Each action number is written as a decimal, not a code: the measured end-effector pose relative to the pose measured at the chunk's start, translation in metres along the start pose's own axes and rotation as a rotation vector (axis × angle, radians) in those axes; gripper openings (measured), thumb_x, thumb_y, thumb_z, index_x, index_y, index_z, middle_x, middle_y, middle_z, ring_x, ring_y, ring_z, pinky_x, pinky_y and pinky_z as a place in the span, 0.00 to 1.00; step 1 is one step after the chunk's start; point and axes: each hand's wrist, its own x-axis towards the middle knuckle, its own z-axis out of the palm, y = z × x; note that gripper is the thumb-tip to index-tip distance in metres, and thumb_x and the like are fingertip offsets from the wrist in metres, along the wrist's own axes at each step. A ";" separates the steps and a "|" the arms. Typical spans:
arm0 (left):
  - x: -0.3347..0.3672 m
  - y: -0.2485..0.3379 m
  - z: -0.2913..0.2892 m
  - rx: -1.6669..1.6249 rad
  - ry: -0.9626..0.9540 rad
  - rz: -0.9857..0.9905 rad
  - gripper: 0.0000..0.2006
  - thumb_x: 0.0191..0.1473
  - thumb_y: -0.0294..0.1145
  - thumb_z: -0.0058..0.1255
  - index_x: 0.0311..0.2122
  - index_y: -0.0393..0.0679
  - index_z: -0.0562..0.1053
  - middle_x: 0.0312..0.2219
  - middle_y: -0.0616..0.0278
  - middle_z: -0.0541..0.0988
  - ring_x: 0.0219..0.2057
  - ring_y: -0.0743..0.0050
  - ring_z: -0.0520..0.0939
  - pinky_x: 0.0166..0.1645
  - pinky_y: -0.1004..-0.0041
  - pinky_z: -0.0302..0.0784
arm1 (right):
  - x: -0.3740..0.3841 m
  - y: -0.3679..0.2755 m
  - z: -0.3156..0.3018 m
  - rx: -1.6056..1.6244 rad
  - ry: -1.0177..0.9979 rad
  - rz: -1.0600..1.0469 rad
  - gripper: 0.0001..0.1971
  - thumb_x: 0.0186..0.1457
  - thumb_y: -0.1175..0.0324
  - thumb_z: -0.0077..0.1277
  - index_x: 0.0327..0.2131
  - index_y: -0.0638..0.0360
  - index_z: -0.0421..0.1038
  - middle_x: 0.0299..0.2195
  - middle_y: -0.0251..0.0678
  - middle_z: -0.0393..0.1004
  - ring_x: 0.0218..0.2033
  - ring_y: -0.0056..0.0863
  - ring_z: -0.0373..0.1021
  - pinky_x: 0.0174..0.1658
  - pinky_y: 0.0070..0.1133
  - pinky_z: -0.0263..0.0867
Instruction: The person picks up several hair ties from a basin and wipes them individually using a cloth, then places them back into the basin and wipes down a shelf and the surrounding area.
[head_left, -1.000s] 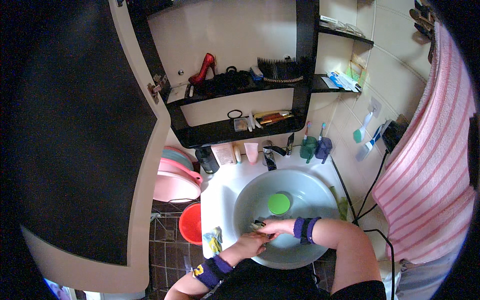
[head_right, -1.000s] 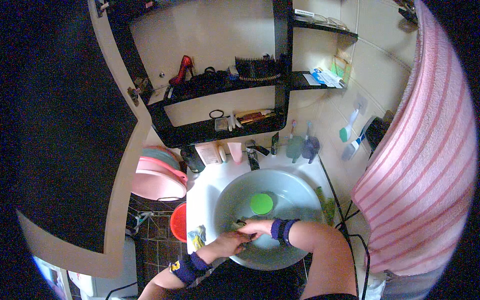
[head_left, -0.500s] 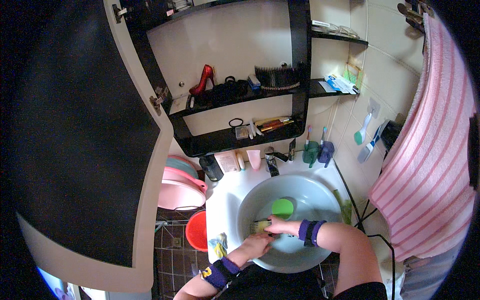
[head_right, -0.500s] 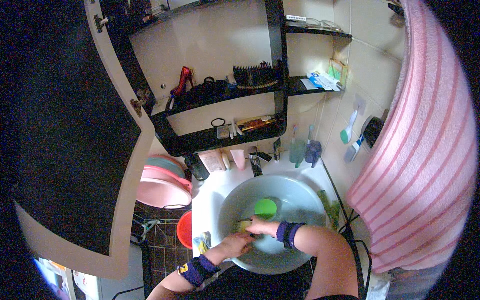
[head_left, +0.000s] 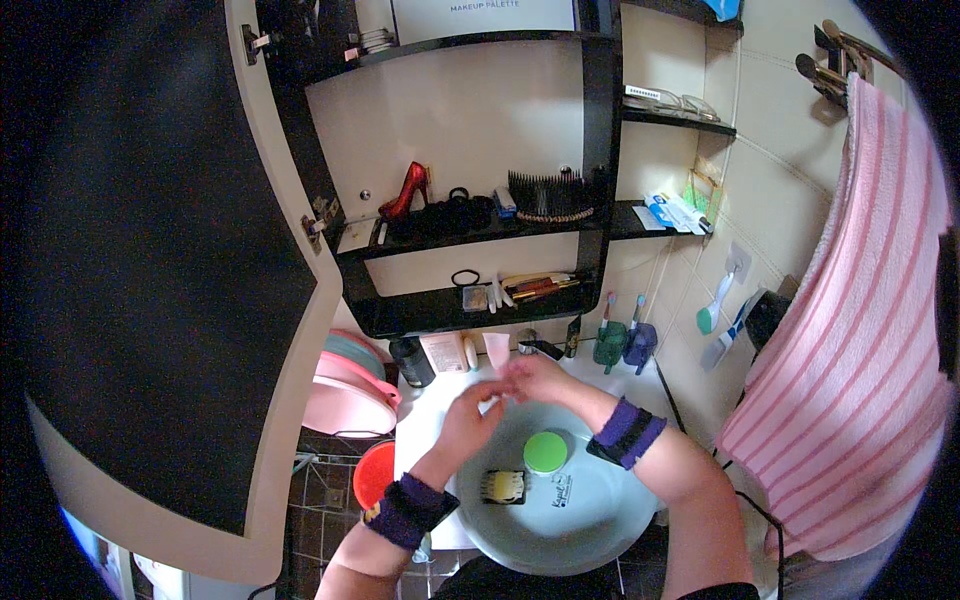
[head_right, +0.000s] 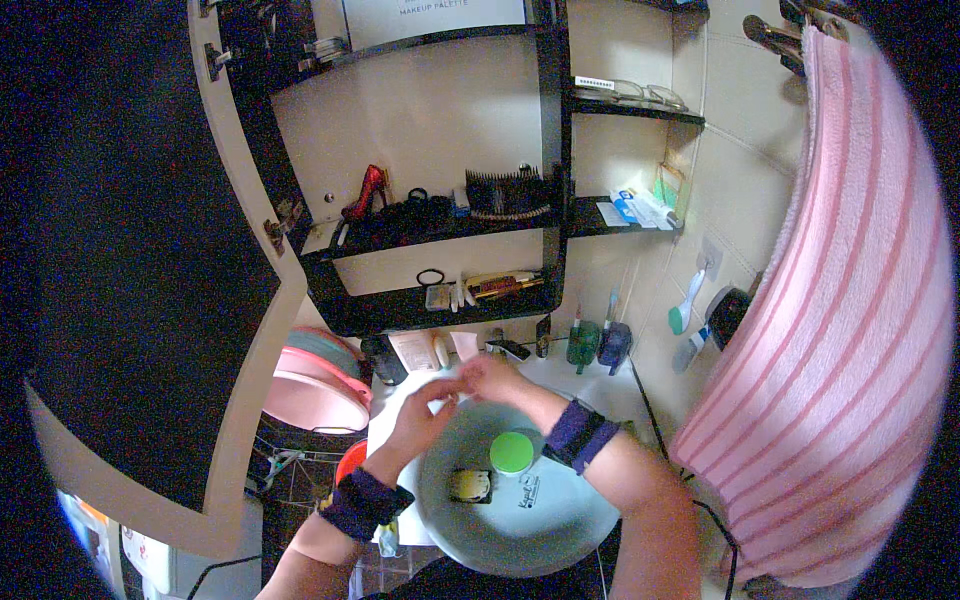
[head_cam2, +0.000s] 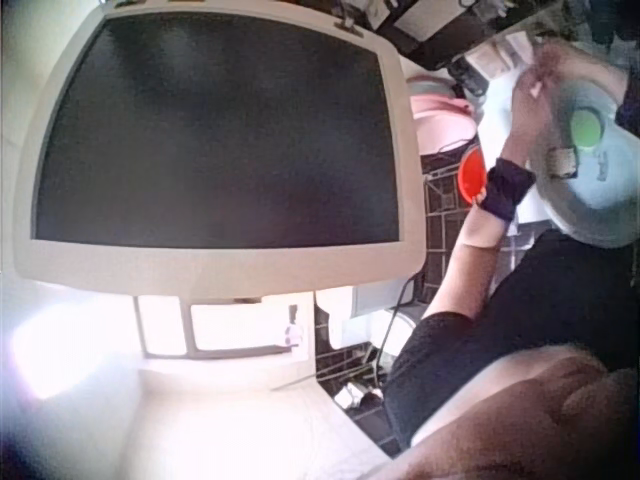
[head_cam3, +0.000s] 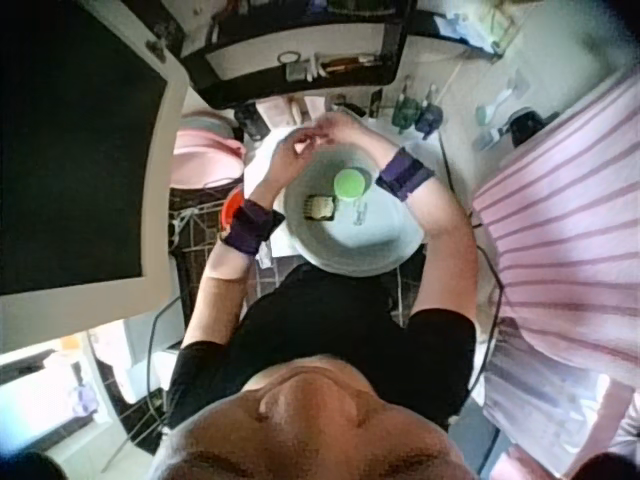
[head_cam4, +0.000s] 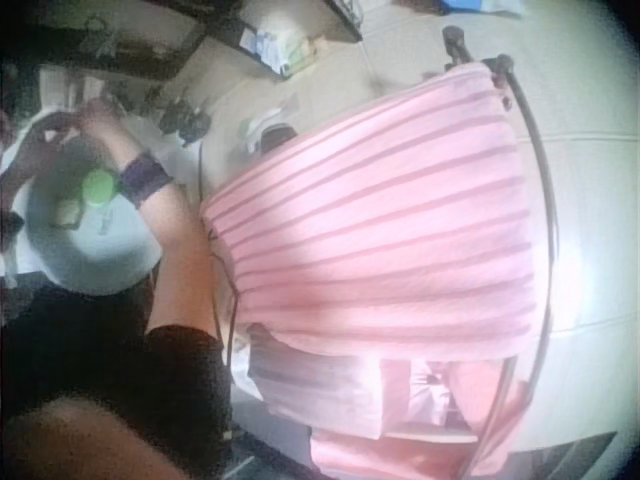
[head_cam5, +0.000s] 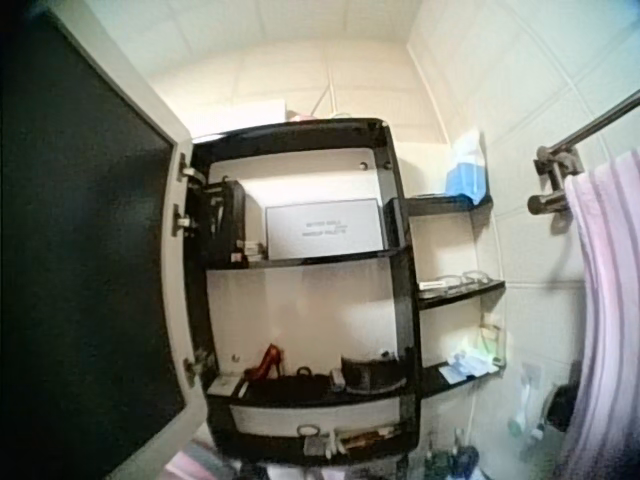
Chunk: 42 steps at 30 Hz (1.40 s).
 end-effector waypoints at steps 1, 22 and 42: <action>0.010 -0.007 -0.001 -0.058 0.074 -0.032 0.13 0.50 0.23 0.47 0.43 0.42 0.72 0.36 0.57 0.77 0.34 0.66 0.78 0.41 0.73 0.73 | 0.004 -0.021 -0.002 0.054 0.061 -0.015 0.11 0.55 0.73 0.47 0.43 0.61 0.68 0.32 0.34 0.74 0.28 0.20 0.71 0.29 0.20 0.70; 0.156 -0.100 -0.008 0.229 0.274 -0.297 0.24 0.46 0.34 0.49 0.48 0.33 0.65 0.42 0.43 0.73 0.45 0.45 0.72 0.50 0.59 0.66 | 0.086 -0.076 -0.026 -0.631 0.534 -0.264 0.23 0.47 0.66 0.49 0.43 0.76 0.62 0.38 0.60 0.69 0.42 0.52 0.65 0.46 0.36 0.63; 0.124 -0.088 -0.001 0.478 0.433 -0.401 0.26 0.47 0.37 0.53 0.51 0.35 0.65 0.42 0.41 0.66 0.43 0.43 0.67 0.51 0.61 0.63 | 0.114 -0.054 0.003 -0.717 0.679 -0.209 0.14 0.51 0.67 0.44 0.39 0.66 0.66 0.33 0.57 0.69 0.35 0.50 0.68 0.37 0.35 0.70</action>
